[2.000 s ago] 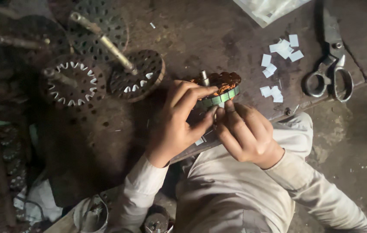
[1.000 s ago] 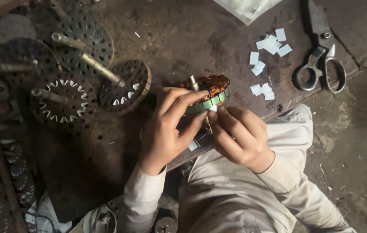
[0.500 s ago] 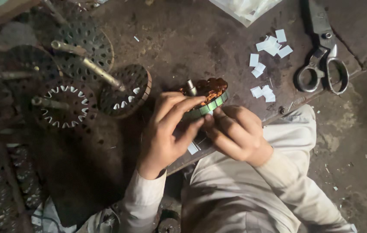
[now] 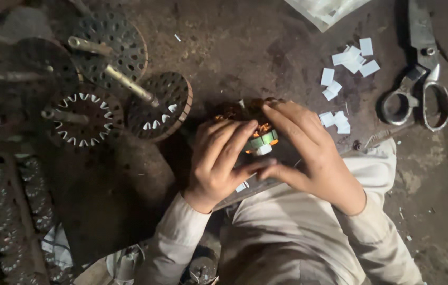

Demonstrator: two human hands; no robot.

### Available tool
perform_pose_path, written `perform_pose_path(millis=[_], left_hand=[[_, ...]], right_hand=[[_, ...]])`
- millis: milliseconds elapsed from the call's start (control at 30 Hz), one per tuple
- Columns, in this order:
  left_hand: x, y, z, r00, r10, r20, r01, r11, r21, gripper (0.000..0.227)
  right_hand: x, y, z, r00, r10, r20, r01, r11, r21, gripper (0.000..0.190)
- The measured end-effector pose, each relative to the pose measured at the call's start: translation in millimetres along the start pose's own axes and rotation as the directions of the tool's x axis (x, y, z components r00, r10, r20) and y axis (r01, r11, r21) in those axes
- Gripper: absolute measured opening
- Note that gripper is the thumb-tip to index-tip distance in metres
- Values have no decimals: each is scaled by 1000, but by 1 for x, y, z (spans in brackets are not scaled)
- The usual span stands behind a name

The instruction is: The person inserts small white insulating pieces into the slots of a copper-wound rotor armature and uses a blue-handled screwdriver to press them into place. The person rotates the armature to access different slots and continues inserting pieces throughout the clip.

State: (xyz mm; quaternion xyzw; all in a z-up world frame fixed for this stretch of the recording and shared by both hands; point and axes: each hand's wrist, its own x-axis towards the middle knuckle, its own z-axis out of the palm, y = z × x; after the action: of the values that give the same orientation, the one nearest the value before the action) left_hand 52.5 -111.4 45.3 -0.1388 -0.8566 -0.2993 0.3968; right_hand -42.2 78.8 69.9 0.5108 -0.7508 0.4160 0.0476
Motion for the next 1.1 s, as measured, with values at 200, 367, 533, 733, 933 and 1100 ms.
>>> perform_pose_path(millis=[200,367,533,733,933,1100], left_hand=[[-1,1,3,1000,-12,17,12,999,30,53],[-1,-2,2,999,16,35,-18,998,53,51],[2,-1,0,998,-18,55,18,1000,13,54],[-1,0,7,1000,-6,13,5,998,69,57],[-1,0,6,1000,-14,3,14,997,76,53],[-1,0,8,999,-32,-20,33,998,54,49]], right_hand=[[-8,11,9,998,17,-67,-18,1000,-11,75],[-8,15,23,984,-19,-175,13,999,-37,71],[-5,18,18,990,-36,-137,34,999,-17,78],[-9,19,10,995,-52,-82,51,999,-14,89],[-6,20,16,991,-56,-121,51,998,-49,78],[-7,19,19,986,-44,-158,38,998,-42,72]])
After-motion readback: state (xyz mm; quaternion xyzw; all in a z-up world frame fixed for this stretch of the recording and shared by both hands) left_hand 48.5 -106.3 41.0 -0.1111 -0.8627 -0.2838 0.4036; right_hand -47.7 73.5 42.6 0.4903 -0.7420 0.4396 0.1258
